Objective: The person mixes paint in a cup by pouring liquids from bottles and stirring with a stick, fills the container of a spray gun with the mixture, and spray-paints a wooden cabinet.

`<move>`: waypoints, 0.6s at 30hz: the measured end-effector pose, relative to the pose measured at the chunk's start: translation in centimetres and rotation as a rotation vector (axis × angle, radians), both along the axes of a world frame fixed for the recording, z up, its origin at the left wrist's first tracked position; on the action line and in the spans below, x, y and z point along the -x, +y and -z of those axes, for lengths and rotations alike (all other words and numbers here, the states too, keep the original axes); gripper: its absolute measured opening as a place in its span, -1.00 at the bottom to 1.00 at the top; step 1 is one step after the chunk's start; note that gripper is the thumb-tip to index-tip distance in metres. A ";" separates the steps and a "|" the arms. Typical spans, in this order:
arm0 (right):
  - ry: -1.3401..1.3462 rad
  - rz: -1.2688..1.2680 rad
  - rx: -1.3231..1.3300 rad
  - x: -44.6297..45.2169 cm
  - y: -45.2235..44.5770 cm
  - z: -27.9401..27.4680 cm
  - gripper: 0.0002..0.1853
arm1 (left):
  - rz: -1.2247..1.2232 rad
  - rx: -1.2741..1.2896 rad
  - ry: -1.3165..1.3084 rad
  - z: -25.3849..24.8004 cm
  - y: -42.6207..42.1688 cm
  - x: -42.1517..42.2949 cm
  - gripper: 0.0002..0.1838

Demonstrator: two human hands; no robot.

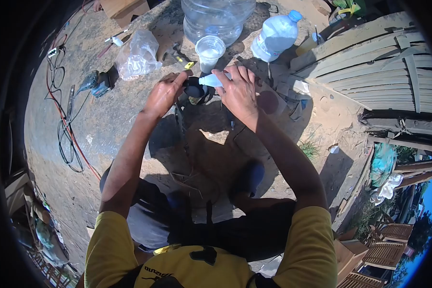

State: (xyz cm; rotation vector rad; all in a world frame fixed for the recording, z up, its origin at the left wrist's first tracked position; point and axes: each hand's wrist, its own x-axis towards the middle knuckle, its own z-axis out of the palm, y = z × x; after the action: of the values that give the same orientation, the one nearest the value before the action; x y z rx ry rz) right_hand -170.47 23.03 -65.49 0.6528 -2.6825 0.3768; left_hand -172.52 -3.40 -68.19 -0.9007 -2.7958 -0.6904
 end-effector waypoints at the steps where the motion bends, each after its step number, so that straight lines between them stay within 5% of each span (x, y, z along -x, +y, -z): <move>1: 0.012 -0.010 -0.010 0.0 0.0 0.0 -0.40 | 0.013 0.002 0.000 -0.2 0.2 0.0 -0.47; 10: 0.020 -0.042 -0.043 0.4 -0.1 0.6 -0.41 | 0.042 -0.025 0.068 -0.2 0.8 0.1 -0.46; 18: 0.090 -0.049 -0.019 1.3 -0.7 -1.3 -0.40 | -0.161 -0.689 -0.423 -0.2 1.5 0.2 -0.38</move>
State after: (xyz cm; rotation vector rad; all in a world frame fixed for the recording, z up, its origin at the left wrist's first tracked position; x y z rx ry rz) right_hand -171.80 22.30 -64.23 0.7251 -2.5917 0.3270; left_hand -172.76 -1.95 -67.97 -0.4212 -2.5603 -1.8251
